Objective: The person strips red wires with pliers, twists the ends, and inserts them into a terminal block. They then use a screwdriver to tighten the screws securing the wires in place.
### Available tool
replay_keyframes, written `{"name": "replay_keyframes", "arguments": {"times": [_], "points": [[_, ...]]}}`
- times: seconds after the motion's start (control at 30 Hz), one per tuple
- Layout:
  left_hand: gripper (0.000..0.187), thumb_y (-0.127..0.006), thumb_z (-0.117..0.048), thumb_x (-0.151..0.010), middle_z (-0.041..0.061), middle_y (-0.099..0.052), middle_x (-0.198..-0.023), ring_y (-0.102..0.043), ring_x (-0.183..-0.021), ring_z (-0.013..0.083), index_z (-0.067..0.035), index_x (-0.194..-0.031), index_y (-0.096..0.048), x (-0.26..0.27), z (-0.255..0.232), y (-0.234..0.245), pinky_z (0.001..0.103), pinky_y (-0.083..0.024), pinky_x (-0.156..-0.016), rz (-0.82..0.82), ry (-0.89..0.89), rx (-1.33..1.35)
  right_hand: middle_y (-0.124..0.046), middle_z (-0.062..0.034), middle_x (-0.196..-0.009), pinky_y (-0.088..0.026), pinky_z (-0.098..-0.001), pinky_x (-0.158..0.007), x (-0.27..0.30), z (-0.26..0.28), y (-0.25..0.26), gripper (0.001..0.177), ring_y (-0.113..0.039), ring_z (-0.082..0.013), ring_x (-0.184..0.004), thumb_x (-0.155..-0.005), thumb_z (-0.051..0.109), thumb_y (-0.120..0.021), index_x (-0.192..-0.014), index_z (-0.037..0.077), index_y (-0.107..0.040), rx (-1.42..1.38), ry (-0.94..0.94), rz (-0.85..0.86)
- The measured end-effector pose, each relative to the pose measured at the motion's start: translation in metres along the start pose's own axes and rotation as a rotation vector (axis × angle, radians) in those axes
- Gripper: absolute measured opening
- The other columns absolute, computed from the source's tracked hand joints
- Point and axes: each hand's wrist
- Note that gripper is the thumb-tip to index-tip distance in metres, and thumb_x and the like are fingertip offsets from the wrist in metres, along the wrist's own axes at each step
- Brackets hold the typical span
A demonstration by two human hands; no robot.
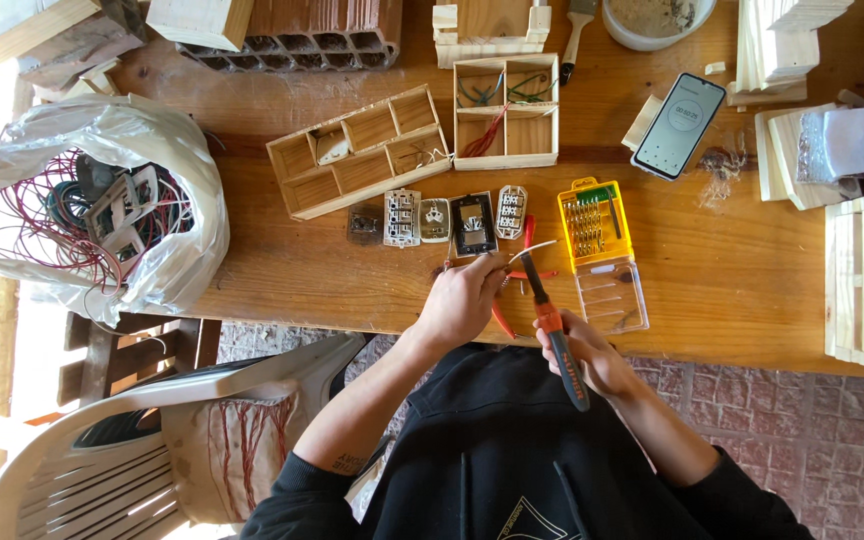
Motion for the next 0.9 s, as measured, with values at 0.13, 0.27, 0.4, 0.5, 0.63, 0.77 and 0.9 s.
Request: {"name": "replay_keyframes", "arguments": {"times": [0.13,0.27,0.4,0.5,0.63,0.77,0.9], "points": [[0.02,-0.054,-0.026,-0.102,0.005,-0.073,-0.075,-0.073,-0.076,0.0368,-0.018,-0.114,-0.067,0.0,0.014,-0.002,0.051,-0.057,-0.073,-0.025,0.0,0.0,-0.049,-0.0127,-0.082,-0.034,-0.0234,-0.038,-0.001,-0.006,-0.003,0.028,-0.049,-0.0138,-0.056,-0.094,0.018,-0.058,-0.108,-0.006,-0.052,-0.036,-0.015,-0.013],[0.019,-0.055,-0.025,-0.102,0.006,-0.07,-0.07,-0.072,-0.073,0.0368,-0.016,-0.112,-0.068,-0.001,0.024,-0.001,0.05,-0.057,-0.069,-0.034,-0.017,-0.009,-0.047,-0.0132,-0.083,-0.035,-0.0229,-0.04,0.001,-0.015,0.002,0.029,-0.047,-0.014,-0.055,-0.094,0.018,-0.056,-0.112,-0.005,-0.051,-0.048,-0.046,-0.016],[0.018,-0.056,-0.027,-0.101,0.004,-0.069,-0.069,-0.072,-0.072,0.0349,-0.018,-0.112,-0.068,-0.002,0.031,-0.004,0.049,-0.058,-0.07,-0.024,-0.026,-0.011,-0.051,-0.0118,-0.085,-0.034,-0.0195,-0.042,-0.001,-0.019,0.006,0.025,-0.047,-0.0091,-0.056,-0.098,0.018,-0.056,-0.11,-0.003,-0.051,0.02,-0.029,0.015],[0.018,-0.055,-0.026,-0.101,0.004,-0.07,-0.07,-0.072,-0.074,0.0355,-0.018,-0.113,-0.067,-0.003,0.031,0.0,0.05,-0.058,-0.071,-0.02,-0.02,-0.024,-0.049,-0.0117,-0.085,-0.034,-0.0204,-0.04,-0.001,-0.027,0.011,0.028,-0.048,-0.0108,-0.055,-0.099,0.021,-0.058,-0.111,-0.003,-0.051,-0.003,-0.037,0.028],[0.018,-0.055,-0.027,-0.102,0.004,-0.071,-0.072,-0.073,-0.077,0.0355,-0.019,-0.112,-0.067,-0.001,0.03,0.001,0.05,-0.058,-0.072,-0.012,-0.028,-0.053,-0.05,-0.0135,-0.087,-0.035,-0.0205,-0.04,-0.004,-0.023,0.005,0.029,-0.05,-0.0117,-0.056,-0.099,0.023,-0.059,-0.111,-0.002,-0.05,-0.007,-0.034,0.042],[0.018,-0.054,-0.028,-0.102,0.008,-0.073,-0.078,-0.072,-0.079,0.0405,-0.018,-0.111,-0.066,0.003,0.023,0.006,0.053,-0.057,-0.072,0.015,-0.044,-0.073,-0.051,-0.0138,-0.089,-0.038,-0.0227,-0.042,-0.006,-0.019,-0.002,0.034,-0.052,-0.0128,-0.06,-0.099,0.027,-0.058,-0.113,-0.002,-0.049,0.009,-0.051,0.024],[0.017,-0.053,-0.029,-0.102,0.008,-0.074,-0.08,-0.073,-0.081,0.0401,-0.019,-0.109,-0.065,0.003,0.024,0.008,0.053,-0.058,-0.072,0.027,-0.045,-0.087,-0.052,-0.0164,-0.089,-0.04,-0.0256,-0.044,-0.012,-0.015,-0.008,0.052,-0.052,-0.0167,-0.062,-0.098,0.048,-0.055,-0.115,-0.001,-0.05,0.005,-0.069,-0.006]]}}
Point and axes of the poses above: each hand's wrist, its own x-axis away from the middle knuckle, its own y-axis out of the back of the hand, z = x × y
